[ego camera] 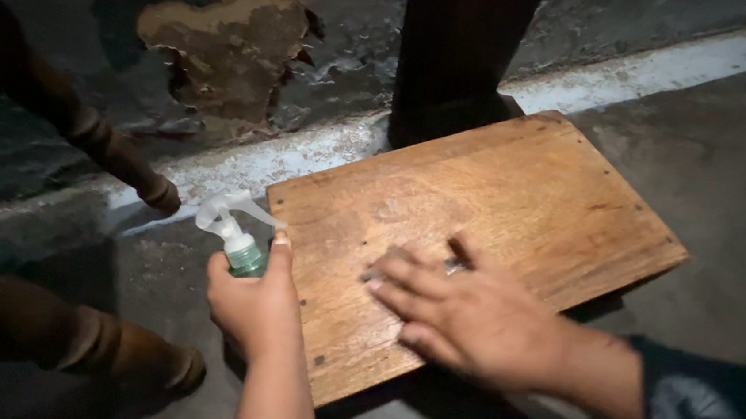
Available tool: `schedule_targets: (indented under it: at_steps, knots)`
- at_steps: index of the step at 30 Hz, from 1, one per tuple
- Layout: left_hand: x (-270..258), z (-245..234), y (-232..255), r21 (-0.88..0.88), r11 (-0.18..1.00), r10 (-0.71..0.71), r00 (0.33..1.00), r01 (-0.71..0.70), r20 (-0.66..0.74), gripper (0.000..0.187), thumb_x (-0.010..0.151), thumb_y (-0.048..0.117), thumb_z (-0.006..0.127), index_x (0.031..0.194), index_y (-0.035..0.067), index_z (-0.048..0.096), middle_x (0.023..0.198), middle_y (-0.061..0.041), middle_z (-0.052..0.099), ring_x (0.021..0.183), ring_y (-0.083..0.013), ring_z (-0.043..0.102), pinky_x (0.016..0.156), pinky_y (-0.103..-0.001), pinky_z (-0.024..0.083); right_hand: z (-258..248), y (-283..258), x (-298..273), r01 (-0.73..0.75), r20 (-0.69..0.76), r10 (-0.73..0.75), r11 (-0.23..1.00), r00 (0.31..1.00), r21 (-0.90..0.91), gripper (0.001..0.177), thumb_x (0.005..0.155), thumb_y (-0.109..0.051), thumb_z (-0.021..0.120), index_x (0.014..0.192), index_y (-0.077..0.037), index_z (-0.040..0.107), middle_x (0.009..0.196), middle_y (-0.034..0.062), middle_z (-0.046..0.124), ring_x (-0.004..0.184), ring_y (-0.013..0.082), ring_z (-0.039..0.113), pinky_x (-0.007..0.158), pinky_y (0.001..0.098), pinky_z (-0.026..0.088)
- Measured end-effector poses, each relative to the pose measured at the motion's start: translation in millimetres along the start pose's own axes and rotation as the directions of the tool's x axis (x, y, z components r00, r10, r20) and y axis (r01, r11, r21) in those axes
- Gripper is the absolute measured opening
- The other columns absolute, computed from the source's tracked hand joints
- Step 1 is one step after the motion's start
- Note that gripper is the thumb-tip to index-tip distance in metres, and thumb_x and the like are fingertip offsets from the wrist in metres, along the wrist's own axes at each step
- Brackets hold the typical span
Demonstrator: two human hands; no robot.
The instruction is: The person cleans a wooden object by spraying it with liquid from a bottle and wiping the surfaces with a cloth.
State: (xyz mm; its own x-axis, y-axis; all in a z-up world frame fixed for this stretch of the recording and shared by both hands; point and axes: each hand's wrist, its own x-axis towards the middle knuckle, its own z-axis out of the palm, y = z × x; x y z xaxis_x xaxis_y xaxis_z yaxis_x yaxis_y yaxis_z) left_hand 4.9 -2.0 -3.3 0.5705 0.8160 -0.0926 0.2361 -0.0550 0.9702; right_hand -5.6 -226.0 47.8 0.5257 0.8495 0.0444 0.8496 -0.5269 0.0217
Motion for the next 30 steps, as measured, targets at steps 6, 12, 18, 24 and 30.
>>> schedule_targets:
  at_steps: [6,12,18,24,30]
  knots:
    - [7,-1,-10,0.124,0.973,0.208,0.975,-0.197,-0.082,0.044,0.073,0.032,0.090,0.094,0.002,0.065,0.082,-0.013,0.074,0.073,-0.0307,0.071,0.071,-0.045,0.054,-8,77,-7,-0.392,0.142,0.400,0.916,0.906,-0.081,0.064,0.102,-0.048,0.023,0.163,-0.029,0.030,0.172,-0.0101,0.018,0.155,0.0226,0.005,0.119,0.0651,0.001]
    - [8,1,-12,0.132,0.978,0.176,0.981,-0.164,-0.081,0.046,0.073,0.033,0.090,0.095,0.003,0.064,0.085,-0.015,0.074,0.075,-0.0337,0.071,0.072,-0.045,0.053,11,77,43,-0.498,0.054,0.495,0.860,0.867,0.109,0.072,0.100,-0.048,0.033,0.160,-0.010,0.025,0.169,0.0063,0.011,0.157,0.0311,0.002,0.116,0.0662,-0.001]
    - [9,2,-14,0.122,0.976,0.189,0.979,-0.178,-0.083,0.046,0.071,0.034,0.089,0.096,0.004,0.065,0.085,-0.015,0.076,0.076,-0.0337,0.073,0.073,-0.045,0.054,21,3,86,-0.313,-0.029,0.322,0.935,0.946,0.165,0.076,0.100,-0.043,0.044,0.153,0.008,0.023,0.163,0.0270,0.019,0.153,0.0428,0.011,0.121,0.0561,0.009]
    - [6,-2,-6,0.181,0.979,0.104,0.992,-0.091,-0.065,0.047,0.072,0.037,0.089,0.098,0.006,0.065,0.085,-0.015,0.075,0.078,-0.0350,0.072,0.072,-0.047,0.053,8,-40,33,0.058,-0.107,-0.017,0.918,0.994,0.391,0.063,0.096,-0.014,0.057,0.153,0.004,0.036,0.165,0.0234,0.030,0.153,0.0383,0.027,0.121,0.0530,0.020]
    - [5,-2,-4,0.109,0.988,0.119,0.991,-0.112,-0.057,0.046,0.073,0.038,0.086,0.097,0.006,0.065,0.085,-0.013,0.076,0.077,-0.0332,0.074,0.072,-0.045,0.054,-28,-10,-3,-0.344,0.082,0.374,0.718,0.924,0.605,0.064,0.085,-0.003,0.061,0.147,-0.019,0.057,0.129,0.0049,0.072,0.115,0.0180,0.072,0.099,0.0379,0.058]
